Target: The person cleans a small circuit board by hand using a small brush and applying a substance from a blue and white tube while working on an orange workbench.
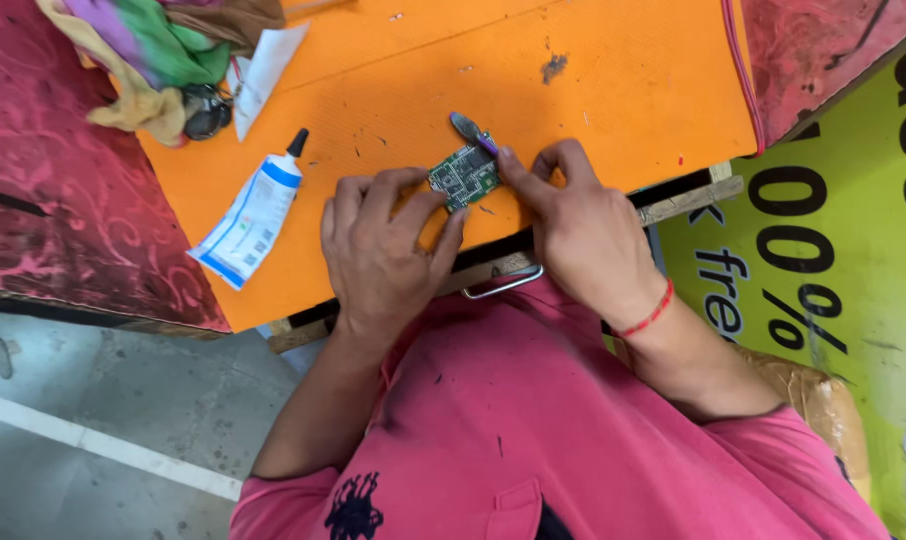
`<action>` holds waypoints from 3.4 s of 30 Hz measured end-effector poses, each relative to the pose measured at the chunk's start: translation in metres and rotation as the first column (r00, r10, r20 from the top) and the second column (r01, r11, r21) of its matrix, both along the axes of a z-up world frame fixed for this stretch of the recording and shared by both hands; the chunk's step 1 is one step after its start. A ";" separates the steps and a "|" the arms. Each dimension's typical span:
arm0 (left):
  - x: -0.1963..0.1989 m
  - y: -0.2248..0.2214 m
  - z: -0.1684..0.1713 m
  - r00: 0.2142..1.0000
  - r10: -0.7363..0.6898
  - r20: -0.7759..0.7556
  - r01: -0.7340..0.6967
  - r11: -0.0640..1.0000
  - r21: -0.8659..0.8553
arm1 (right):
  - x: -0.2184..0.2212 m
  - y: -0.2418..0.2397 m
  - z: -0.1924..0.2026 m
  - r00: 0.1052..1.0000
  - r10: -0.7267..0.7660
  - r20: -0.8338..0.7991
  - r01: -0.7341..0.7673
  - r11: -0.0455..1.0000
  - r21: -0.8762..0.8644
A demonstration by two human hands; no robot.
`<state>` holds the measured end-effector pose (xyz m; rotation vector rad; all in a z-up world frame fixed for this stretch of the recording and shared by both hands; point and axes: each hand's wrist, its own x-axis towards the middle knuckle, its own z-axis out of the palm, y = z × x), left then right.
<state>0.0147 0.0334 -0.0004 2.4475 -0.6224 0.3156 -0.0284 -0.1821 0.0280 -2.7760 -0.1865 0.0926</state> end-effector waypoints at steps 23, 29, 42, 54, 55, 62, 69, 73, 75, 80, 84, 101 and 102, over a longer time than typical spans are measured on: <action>-0.001 0.004 0.001 1.000 -0.030 -0.003 0.030 0.999 -0.031 | -0.016 -0.006 0.001 0.998 -0.048 0.049 0.043 0.994 0.097; 0.003 0.003 0.003 1.000 -0.028 -0.009 0.028 0.999 -0.032 | -0.019 -0.010 0.006 0.998 0.040 0.040 -0.043 0.995 0.086; 0.001 0.002 0.003 1.000 -0.024 -0.013 0.024 0.999 -0.035 | -0.017 0.002 -0.003 0.999 0.044 0.022 -0.045 0.996 0.077; -0.002 0.006 -0.003 0.999 -0.037 -0.018 0.036 0.998 -0.054 | 0.018 -0.051 -0.001 0.984 0.177 0.004 -0.177 0.983 0.050; 0.000 0.005 -0.002 0.999 -0.032 -0.012 0.031 0.998 -0.048 | 0.028 -0.059 0.005 0.971 0.238 -0.028 -0.238 0.971 -0.017; -0.003 0.004 0.000 0.999 -0.025 -0.038 0.023 0.997 -0.072 | 0.083 -0.058 0.007 0.856 0.505 0.111 -0.504 0.863 -0.040; 0.002 0.005 0.001 0.998 -0.037 -0.041 0.035 0.998 -0.060 | 0.071 -0.051 0.001 0.833 0.522 0.185 -0.497 0.852 -0.167; 0.004 0.002 0.003 0.997 -0.034 -0.063 0.031 0.998 -0.060 | 0.076 -0.061 -0.006 0.771 0.541 0.334 -0.484 0.840 -0.243; 0.004 0.004 0.001 0.998 -0.036 -0.059 0.031 0.997 -0.073 | 0.079 -0.069 -0.006 0.822 0.481 0.303 -0.442 0.876 -0.193; 0.006 0.001 0.005 0.997 -0.027 -0.071 0.022 0.998 -0.066 | 0.082 -0.059 -0.009 0.764 0.562 0.316 -0.578 0.814 -0.050; 0.003 0.002 0.003 0.997 -0.023 -0.069 0.019 0.998 -0.066 | 0.085 -0.068 -0.002 0.836 0.479 0.267 -0.485 0.873 -0.049; 0.000 -0.007 0.004 1.000 0.007 -0.002 -0.006 1.000 0.019 | 0.079 -0.079 0.000 0.858 0.454 0.239 -0.449 0.890 -0.081; -0.002 -0.005 0.003 1.000 0.007 0.004 -0.007 1.000 0.022 | 0.079 -0.081 0.002 0.861 0.455 0.226 -0.451 0.890 -0.074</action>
